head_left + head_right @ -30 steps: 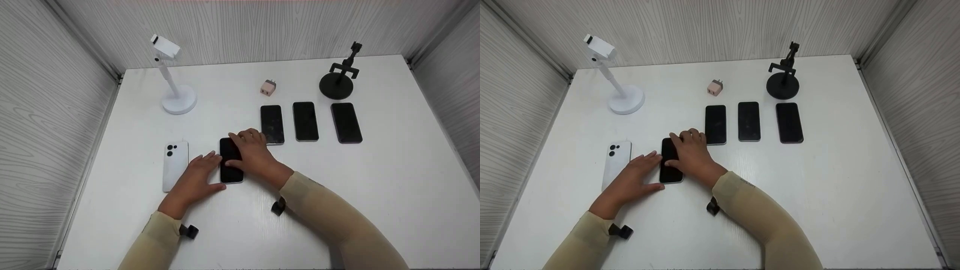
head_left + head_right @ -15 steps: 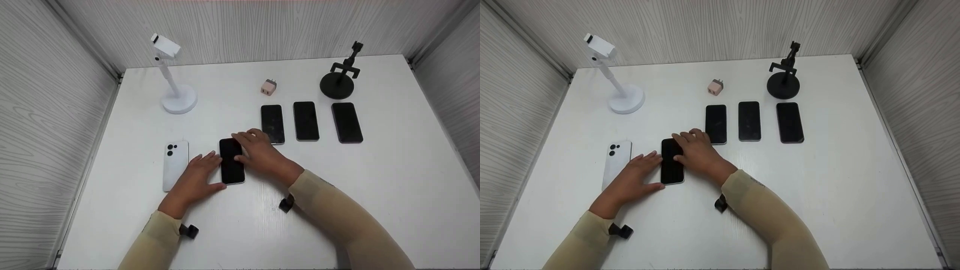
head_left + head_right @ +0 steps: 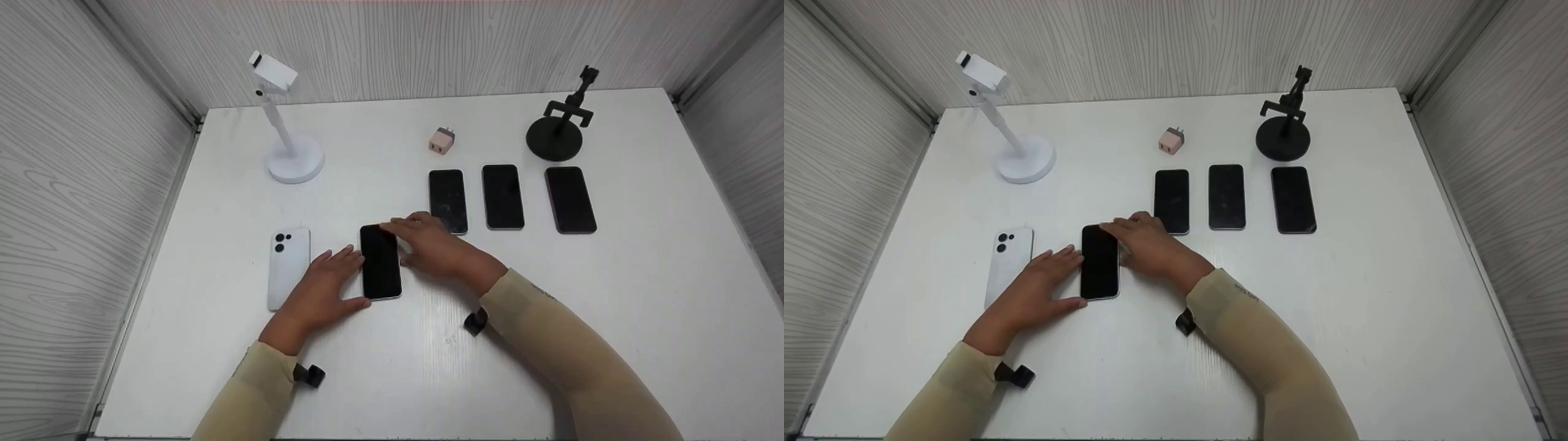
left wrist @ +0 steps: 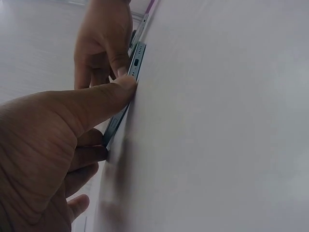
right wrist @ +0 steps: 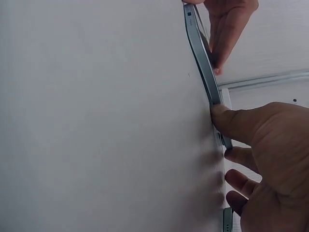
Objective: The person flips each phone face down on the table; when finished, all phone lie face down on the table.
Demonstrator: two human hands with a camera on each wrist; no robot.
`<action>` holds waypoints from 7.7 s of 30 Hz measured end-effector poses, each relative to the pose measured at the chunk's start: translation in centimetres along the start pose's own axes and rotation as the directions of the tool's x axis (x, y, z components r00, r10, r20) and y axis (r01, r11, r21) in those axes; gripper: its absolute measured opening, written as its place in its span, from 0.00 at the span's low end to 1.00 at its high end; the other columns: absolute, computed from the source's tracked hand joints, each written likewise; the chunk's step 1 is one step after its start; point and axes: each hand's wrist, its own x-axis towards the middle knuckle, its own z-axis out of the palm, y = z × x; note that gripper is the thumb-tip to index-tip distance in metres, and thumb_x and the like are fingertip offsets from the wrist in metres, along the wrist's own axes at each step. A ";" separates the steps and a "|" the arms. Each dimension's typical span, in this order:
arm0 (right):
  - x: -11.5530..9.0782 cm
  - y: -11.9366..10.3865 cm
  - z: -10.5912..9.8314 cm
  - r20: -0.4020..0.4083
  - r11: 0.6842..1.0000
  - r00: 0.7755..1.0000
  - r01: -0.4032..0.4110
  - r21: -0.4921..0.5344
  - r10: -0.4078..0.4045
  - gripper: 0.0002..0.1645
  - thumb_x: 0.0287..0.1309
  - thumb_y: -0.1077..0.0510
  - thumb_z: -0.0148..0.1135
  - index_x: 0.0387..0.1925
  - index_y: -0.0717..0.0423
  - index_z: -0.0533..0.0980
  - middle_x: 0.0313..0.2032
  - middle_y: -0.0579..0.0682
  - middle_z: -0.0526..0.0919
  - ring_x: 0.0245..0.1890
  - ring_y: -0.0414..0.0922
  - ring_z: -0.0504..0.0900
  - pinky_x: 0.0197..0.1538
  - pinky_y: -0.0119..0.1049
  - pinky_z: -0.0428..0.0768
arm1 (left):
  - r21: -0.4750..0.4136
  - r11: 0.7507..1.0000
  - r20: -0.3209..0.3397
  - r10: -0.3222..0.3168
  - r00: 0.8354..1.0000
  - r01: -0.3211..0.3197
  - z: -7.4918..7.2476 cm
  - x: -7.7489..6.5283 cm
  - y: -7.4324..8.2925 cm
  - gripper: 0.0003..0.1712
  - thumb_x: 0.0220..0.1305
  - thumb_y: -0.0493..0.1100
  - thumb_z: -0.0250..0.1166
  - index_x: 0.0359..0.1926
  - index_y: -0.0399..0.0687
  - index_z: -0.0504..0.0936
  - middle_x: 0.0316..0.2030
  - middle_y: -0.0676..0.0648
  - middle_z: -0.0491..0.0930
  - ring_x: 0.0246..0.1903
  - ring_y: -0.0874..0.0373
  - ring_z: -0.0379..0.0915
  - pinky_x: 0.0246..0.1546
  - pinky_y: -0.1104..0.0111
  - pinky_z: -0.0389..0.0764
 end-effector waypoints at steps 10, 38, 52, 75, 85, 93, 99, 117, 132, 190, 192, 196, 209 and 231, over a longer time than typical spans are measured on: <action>0.2 0.2 -0.4 -0.004 0.999 1.000 -0.003 0.044 0.003 0.55 0.62 0.55 0.82 0.85 0.36 0.64 0.78 0.45 0.74 0.79 0.57 0.66 0.75 0.58 0.75 | 0.004 1.000 0.010 0.021 1.000 -0.021 -0.2 0.1 -0.1 0.49 0.65 0.57 0.79 0.79 0.38 0.72 0.79 0.40 0.71 0.85 0.46 0.56 0.88 0.48 0.48; 0.1 1.0 -0.5 -0.064 0.981 0.998 0.024 0.190 -0.012 0.58 0.61 0.51 0.83 0.86 0.35 0.61 0.71 0.54 0.78 0.74 0.53 0.73 0.75 0.53 0.77 | 0.064 0.998 0.002 0.022 1.000 -0.022 -0.2 0.4 -0.2 0.51 0.60 0.61 0.81 0.77 0.41 0.76 0.77 0.43 0.74 0.85 0.49 0.55 0.88 0.48 0.45; -0.1 0.1 -0.4 -0.165 0.945 0.986 0.083 0.317 -0.031 0.60 0.62 0.47 0.82 0.87 0.50 0.59 0.77 0.48 0.77 0.74 0.54 0.74 0.73 0.53 0.78 | 0.032 0.999 -0.021 0.034 0.999 -0.033 -0.1 0.5 0.2 0.50 0.58 0.59 0.83 0.77 0.44 0.77 0.76 0.43 0.76 0.84 0.49 0.58 0.88 0.49 0.43; -0.4 -1.5 1.1 -0.115 0.933 0.993 0.053 0.357 -0.013 0.69 0.57 0.40 0.84 0.89 0.46 0.53 0.77 0.52 0.76 0.75 0.55 0.73 0.77 0.55 0.73 | -0.131 0.991 -0.024 -0.018 1.000 0.014 0.2 0.4 0.7 0.63 0.56 0.55 0.86 0.87 0.58 0.60 0.83 0.46 0.65 0.85 0.50 0.56 0.89 0.52 0.42; -0.3 -2.0 1.8 -0.091 0.958 0.996 0.036 0.283 -0.010 0.70 0.60 0.36 0.81 0.90 0.47 0.48 0.78 0.59 0.71 0.78 0.55 0.69 0.80 0.51 0.70 | -0.194 0.981 -0.031 0.001 1.000 -0.007 0.3 0.5 0.4 0.70 0.56 0.54 0.87 0.89 0.53 0.53 0.77 0.51 0.75 0.83 0.54 0.61 0.89 0.56 0.41; -0.3 -2.2 2.4 -0.069 0.983 0.997 0.039 0.178 -0.027 0.70 0.60 0.34 0.80 0.89 0.49 0.49 0.75 0.64 0.71 0.77 0.57 0.69 0.78 0.51 0.74 | -0.233 0.972 -0.042 -0.045 0.998 0.034 -0.1 0.3 0.6 0.73 0.54 0.52 0.88 0.89 0.50 0.49 0.79 0.50 0.70 0.86 0.42 0.50 0.89 0.52 0.46; -0.5 -2.4 2.7 -0.078 0.993 0.996 0.038 0.112 -0.029 0.70 0.57 0.34 0.83 0.89 0.49 0.53 0.77 0.57 0.74 0.77 0.58 0.69 0.77 0.53 0.74 | -0.235 0.972 -0.053 -0.044 0.998 0.031 -0.4 0.2 0.6 0.74 0.54 0.52 0.88 0.89 0.44 0.48 0.77 0.50 0.74 0.83 0.51 0.61 0.89 0.57 0.43; -1.2 -2.4 3.2 -0.061 1.000 0.998 -0.011 0.020 0.012 0.69 0.53 0.33 0.85 0.88 0.41 0.57 0.85 0.52 0.61 0.82 0.54 0.60 0.83 0.56 0.62 | -0.153 0.985 -0.029 -0.085 0.996 0.080 -0.9 -0.4 0.0 0.73 0.52 0.54 0.88 0.88 0.41 0.52 0.85 0.43 0.58 0.85 0.46 0.54 0.89 0.53 0.40; -1.6 -2.6 3.3 -0.049 0.996 0.996 -0.072 0.053 0.074 0.72 0.51 0.33 0.86 0.88 0.37 0.54 0.84 0.45 0.65 0.82 0.51 0.59 0.81 0.53 0.68 | -0.101 0.980 0.032 -0.168 0.985 0.170 -1.5 -1.6 -0.5 0.64 0.53 0.54 0.88 0.85 0.47 0.64 0.87 0.46 0.56 0.87 0.36 0.42 0.88 0.42 0.45; -2.1 -2.9 3.6 -0.081 0.996 0.995 -0.051 0.066 0.056 0.69 0.52 0.36 0.87 0.86 0.49 0.59 0.83 0.49 0.67 0.82 0.53 0.59 0.84 0.52 0.62 | 0.103 0.985 0.007 -0.139 0.990 0.138 -1.0 -1.9 1.5 0.47 0.63 0.52 0.82 0.77 0.38 0.75 0.77 0.37 0.73 0.81 0.41 0.64 0.83 0.47 0.64; -2.1 -3.0 3.6 -0.078 0.996 0.995 -0.053 0.070 0.059 0.69 0.52 0.36 0.86 0.86 0.48 0.59 0.84 0.48 0.66 0.83 0.53 0.59 0.84 0.52 0.63 | 0.110 0.984 0.011 -0.141 0.990 0.138 -1.0 -1.9 1.7 0.46 0.64 0.52 0.81 0.77 0.38 0.75 0.77 0.38 0.74 0.81 0.42 0.64 0.83 0.47 0.65; -2.2 -2.9 3.4 -0.070 0.997 0.996 -0.044 0.071 0.049 0.69 0.53 0.35 0.85 0.87 0.48 0.58 0.84 0.49 0.65 0.83 0.54 0.58 0.83 0.51 0.64 | 0.139 0.980 0.015 -0.145 0.989 0.142 -1.0 -1.9 2.1 0.45 0.64 0.52 0.81 0.76 0.38 0.77 0.76 0.38 0.75 0.81 0.43 0.64 0.83 0.48 0.63; -0.9 2.5 -1.9 -0.166 0.985 0.974 -0.140 0.102 0.155 0.58 0.67 0.37 0.75 0.86 0.53 0.59 0.85 0.55 0.63 0.84 0.58 0.58 0.84 0.56 0.64 | 0.153 0.976 0.020 -0.158 0.987 0.154 -0.9 -1.8 2.3 0.44 0.63 0.52 0.82 0.75 0.40 0.78 0.76 0.40 0.76 0.81 0.44 0.64 0.84 0.49 0.62; 0.7 8.4 -6.8 -0.096 0.932 0.935 -0.350 -0.091 0.341 0.63 0.69 0.29 0.70 0.87 0.57 0.53 0.85 0.58 0.60 0.84 0.66 0.51 0.85 0.66 0.51 | 0.116 0.983 0.009 -0.147 0.989 0.145 -0.7 -1.8 2.3 0.44 0.64 0.50 0.81 0.75 0.37 0.77 0.76 0.38 0.75 0.80 0.42 0.66 0.81 0.48 0.68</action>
